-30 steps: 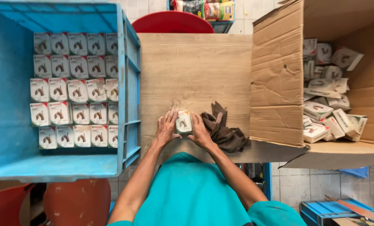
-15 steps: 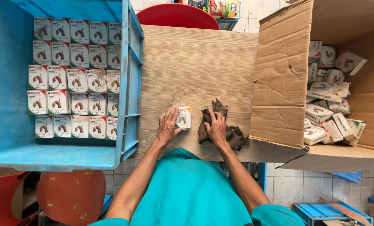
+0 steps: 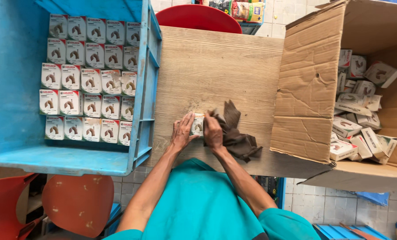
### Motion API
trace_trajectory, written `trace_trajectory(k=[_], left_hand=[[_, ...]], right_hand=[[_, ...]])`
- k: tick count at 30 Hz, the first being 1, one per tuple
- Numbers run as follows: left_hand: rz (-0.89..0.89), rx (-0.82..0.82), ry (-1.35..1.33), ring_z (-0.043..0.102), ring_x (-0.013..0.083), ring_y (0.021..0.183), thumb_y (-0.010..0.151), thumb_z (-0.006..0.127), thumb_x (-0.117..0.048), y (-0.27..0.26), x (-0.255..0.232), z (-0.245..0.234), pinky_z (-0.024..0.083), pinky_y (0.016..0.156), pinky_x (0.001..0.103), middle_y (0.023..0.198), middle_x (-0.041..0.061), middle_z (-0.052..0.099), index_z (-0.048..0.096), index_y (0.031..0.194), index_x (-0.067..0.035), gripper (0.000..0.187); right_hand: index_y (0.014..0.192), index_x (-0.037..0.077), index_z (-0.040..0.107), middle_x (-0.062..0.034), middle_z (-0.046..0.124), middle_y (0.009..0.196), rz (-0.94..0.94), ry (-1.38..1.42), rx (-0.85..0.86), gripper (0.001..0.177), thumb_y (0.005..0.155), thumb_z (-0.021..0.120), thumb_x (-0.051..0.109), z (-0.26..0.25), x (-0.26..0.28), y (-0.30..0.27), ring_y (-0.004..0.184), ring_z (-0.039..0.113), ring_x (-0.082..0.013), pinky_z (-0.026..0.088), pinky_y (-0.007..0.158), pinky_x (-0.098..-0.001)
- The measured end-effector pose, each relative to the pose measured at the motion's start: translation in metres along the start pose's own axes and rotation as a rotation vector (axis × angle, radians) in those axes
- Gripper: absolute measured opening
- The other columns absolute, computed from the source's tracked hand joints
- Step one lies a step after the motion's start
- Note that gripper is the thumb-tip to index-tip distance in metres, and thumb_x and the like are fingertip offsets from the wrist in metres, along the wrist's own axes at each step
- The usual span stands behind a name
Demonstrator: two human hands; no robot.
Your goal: The person repeatedly picks up small white boxes from a large cardboard box, wipes them with a dark cloth on a flat surface, and places them into a blue plastic crate. The process is repeated for multiple items throughout the video.
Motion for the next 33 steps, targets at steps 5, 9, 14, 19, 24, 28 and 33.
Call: trace_trajectory(k=[5,9,14,19,24,28,33], left_hand=[[0.009,0.009,0.031,0.038,0.0225,0.141,0.069,0.083,-0.038,0.0,0.002,-0.007,0.038,0.105,0.047,0.156,0.006,0.037,0.033,0.153,-0.014,0.101],[0.017,0.04,0.012,0.037,0.0218,0.142,0.061,0.085,-0.046,0.003,0.01,0.004,0.038,0.106,0.048,0.156,0.005,0.037,0.034,0.153,-0.015,0.11],[0.016,0.025,-0.056,0.034,0.0233,0.144,0.061,0.086,-0.044,0.003,0.011,0.005,0.038,0.107,0.049,0.156,0.006,0.036,0.035,0.152,-0.015,0.108],[0.021,-0.007,-0.087,0.036,0.0225,0.144,0.061,0.087,-0.036,0.005,0.01,0.007,0.037,0.108,0.048,0.155,0.006,0.038,0.036,0.152,-0.014,0.106],[0.011,-0.038,-0.09,0.037,0.0203,0.143,0.065,0.083,-0.03,0.004,0.011,0.003,0.036,0.107,0.048,0.154,0.004,0.04,0.039,0.15,-0.015,0.097],[0.003,-0.02,-0.097,0.037,0.018,0.143,0.063,0.084,-0.032,0.004,0.013,0.005,0.034,0.108,0.048,0.155,0.003,0.039,0.036,0.152,-0.016,0.102],[-0.039,-0.059,-0.107,0.038,0.014,0.142,0.072,0.076,-0.032,0.005,0.012,0.006,0.032,0.108,0.047,0.154,-0.001,0.041,0.035,0.152,-0.019,0.092]], right_hand=[[0.143,0.004,0.049,-0.0174,0.062,0.116,-0.188,-0.067,0.153,0.054,0.094,0.061,0.021,-0.012,0.024,-0.014,0.111,0.06,-0.0292,0.047,0.097,-0.0369],[0.139,0.011,0.055,-0.0194,0.05,0.139,-0.058,-0.058,0.201,0.043,0.097,0.059,0.022,-0.004,-0.024,-0.025,0.122,0.054,-0.0371,0.046,0.103,-0.0425],[0.124,0.015,0.066,-0.0064,0.063,0.107,0.079,0.01,0.205,0.031,0.093,0.062,0.016,0.024,-0.049,-0.017,0.101,0.065,-0.0266,0.056,0.086,-0.0358],[0.124,0.008,0.065,-0.0103,0.06,0.104,-0.007,0.024,0.077,0.032,0.092,0.064,0.01,0.025,-0.014,-0.003,0.1,0.063,-0.0286,0.054,0.087,-0.0368],[0.127,0.008,0.063,-0.0123,0.058,0.113,-0.337,-0.025,0.253,0.038,0.089,0.062,0.011,0.025,0.009,-0.023,0.111,0.057,-0.0294,0.047,0.1,-0.0384],[0.12,0.016,0.067,-0.0071,0.061,0.107,-0.327,-0.057,0.32,0.029,0.092,0.059,0.012,0.004,0.007,-0.012,0.105,0.061,-0.0257,0.05,0.094,-0.0341],[0.125,0.003,0.061,-0.0161,0.054,0.111,-0.204,-0.125,0.081,0.034,0.092,0.06,0.009,0.041,0.013,-0.012,0.103,0.057,-0.034,0.049,0.094,-0.0423]])
Point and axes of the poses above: each hand's wrist, its own y-axis towards the middle knuckle, its own z-axis out of the palm, x = y × z, the point moved 6 cm from there along y, towards the middle knuckle
